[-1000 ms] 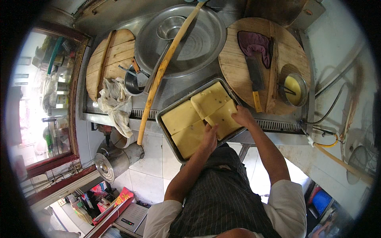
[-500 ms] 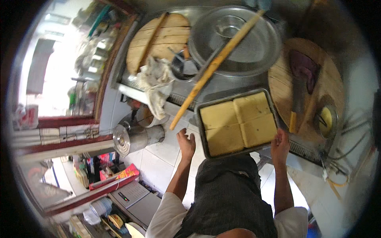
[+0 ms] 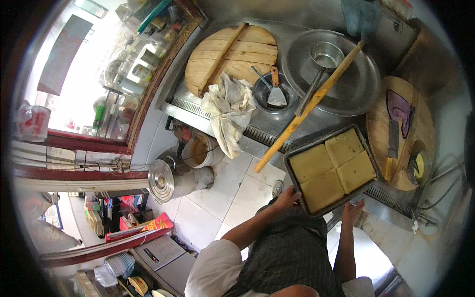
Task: The person unwraps a tray containing a large block of steamed food, cuts it into rectangular portions using a knife, and then covers the food with a cloth.
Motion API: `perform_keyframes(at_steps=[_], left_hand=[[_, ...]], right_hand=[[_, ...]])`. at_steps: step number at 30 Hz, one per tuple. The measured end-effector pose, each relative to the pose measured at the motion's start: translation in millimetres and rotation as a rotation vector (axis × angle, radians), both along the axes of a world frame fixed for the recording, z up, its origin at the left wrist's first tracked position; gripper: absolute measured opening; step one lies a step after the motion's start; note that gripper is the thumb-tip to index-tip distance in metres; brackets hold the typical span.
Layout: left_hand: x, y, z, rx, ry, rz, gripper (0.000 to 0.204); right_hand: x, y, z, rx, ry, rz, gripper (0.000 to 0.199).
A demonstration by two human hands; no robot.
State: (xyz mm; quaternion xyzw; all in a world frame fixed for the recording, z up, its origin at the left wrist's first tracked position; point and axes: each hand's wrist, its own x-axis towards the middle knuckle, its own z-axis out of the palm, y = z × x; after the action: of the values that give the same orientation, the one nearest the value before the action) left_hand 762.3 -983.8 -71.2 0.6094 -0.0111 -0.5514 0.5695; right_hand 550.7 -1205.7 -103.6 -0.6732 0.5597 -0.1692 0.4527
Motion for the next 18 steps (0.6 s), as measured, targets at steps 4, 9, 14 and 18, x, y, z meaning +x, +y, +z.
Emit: perform_keyframes(at_steps=[4, 9, 14, 18], left_hand=[[-2.8, 10.1, 6.1, -0.136, 0.277, -0.106, 0.033], [10.1, 17.7, 6.8, -0.147, 0.353, -0.188, 0.034], [39.7, 35.8, -15.7, -0.048, 0.205, -0.013, 0.037], [71.4, 41.7, -40.4, -0.041, -0.148, 0.16, 0.037]], right_hand=[[1.8, 27.1, -50.8, 0.133, 0.05, -0.008, 0.082], [2.3, 51.4, -49.5, -0.094, 0.277, 0.031, 0.07], [17.8, 65.3, -6.9, -0.148, 0.188, 0.012, 0.055], [19.8, 72.7, 11.7, -0.011, 0.139, -0.021, 0.058]])
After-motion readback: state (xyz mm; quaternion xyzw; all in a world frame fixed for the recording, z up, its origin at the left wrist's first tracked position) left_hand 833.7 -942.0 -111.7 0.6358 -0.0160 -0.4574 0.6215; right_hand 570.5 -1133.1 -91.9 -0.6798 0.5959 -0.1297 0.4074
